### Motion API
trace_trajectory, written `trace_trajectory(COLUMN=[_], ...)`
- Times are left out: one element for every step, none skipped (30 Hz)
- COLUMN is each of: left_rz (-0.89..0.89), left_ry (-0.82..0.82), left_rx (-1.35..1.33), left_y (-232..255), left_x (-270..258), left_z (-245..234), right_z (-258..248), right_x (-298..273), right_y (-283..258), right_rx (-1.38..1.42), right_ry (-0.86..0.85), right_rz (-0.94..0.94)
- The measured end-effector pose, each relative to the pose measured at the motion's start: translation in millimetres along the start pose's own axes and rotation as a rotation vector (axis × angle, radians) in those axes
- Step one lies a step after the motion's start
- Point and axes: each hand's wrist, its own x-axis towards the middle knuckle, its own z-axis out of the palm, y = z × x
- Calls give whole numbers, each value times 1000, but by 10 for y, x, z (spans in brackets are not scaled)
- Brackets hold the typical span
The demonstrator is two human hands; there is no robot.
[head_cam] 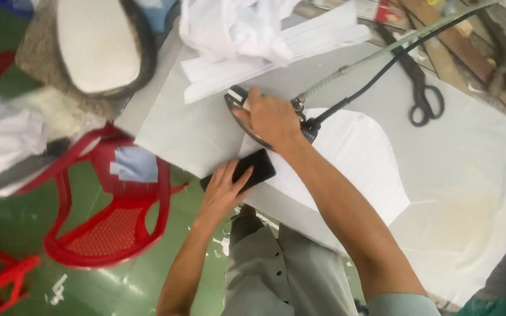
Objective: The person irons a white piece of fabric on a table using an electric iron and a black sponge. They repeatedly press and smooth the fabric, then use scissors to trim the edges before folding the piece.
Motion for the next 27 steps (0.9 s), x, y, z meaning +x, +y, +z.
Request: trace_trajectory(left_rz=[54, 22, -10, 42, 8, -25, 26, 19, 4, 45, 58, 72, 87, 101, 99, 97, 102, 108, 97, 85, 73, 61, 42, 23, 8, -15, -35], left_ry=[-6, 4, 10, 0, -4, -10, -22, -55, -86, -97, -117, -139, -144, -172, -193, -193, -182, -170, -170, -138, -107, -106, -65, -25, -28, -27, -27], left_rx=[-12, -21, -31, -44, -60, -75, -89, -77, -64, -75, -103, -131, -136, -133, -125, -125, -122, -120, -116, -97, -77, -73, -55, -37, -33, -20, -9], left_y=[-24, -48, -66, -55, -34, -6, -5, -3, 22, 74, 143, 200, 272, 325, 371, 437, 498, 550, 590, 625, 661, 681, 704, 724, 746, 767, 791], left_x=[15, 31, 32, 135, 235, 336, 442, 556, 660, 846, 986, 1125, 1235, 1347, 1435, 1529, 1605, 1687, 1751, 1818, 1888, 1941, 1984, 2029, 2051, 2072, 2091], left_z=[-2, 3, 4, -34, -76, -113, -84, -48, -9, 2, 11, 22, 118, 210, 293, 364, 428, 494, 547, 601, 658, 669, 682, 699, 674, 651, 631], right_z=[-3, 1, 18, 14, 11, 12, 36, 65, 96, 23, -32, -83, -167, -250, -335, -344, -351, -357, -345, -334, -324, -366, -406, -443, -440, -433, -422], right_x=[-116, -234, -365, -483, -603, -723, -886, -1042, -1194, -1347, -1506, -1649, -1791, -1914, -2009, -2079, -2140, -2190, -2189, -2184, -2175, -2129, -2085, -2038, -1985, -1933, -1888], right_y=[55, 108, 145, 199, 245, 288, 347, 399, 448, 526, 579, 618, 691, 751, 812, 909, 1004, 1102, 1181, 1261, 1346, 1399, 1450, 1503, 1561, 1619, 1670], right_rx=[0, 13, 28, 31, 48, 65, 69, 82, 94, 97, 137, 178, 180, 193, 203, 203, 189, 176, 177, 153, 128, 129, 122, 115, 117, 102, 87], right_ry=[20, 32, 41, 58, 74, 90, 106, 108, 106, 117, 72, 27, 30, 20, 6, 5, 7, 9, 4, 13, 22, 18, 21, 25, 15, 15, 14], right_rz=[52, 126, 200, 251, 318, 384, 435, 479, 514, 557, 605, 653, 669, 701, 714, 713, 743, 773, 762, 781, 798, 786, 783, 780, 767, 764, 764])
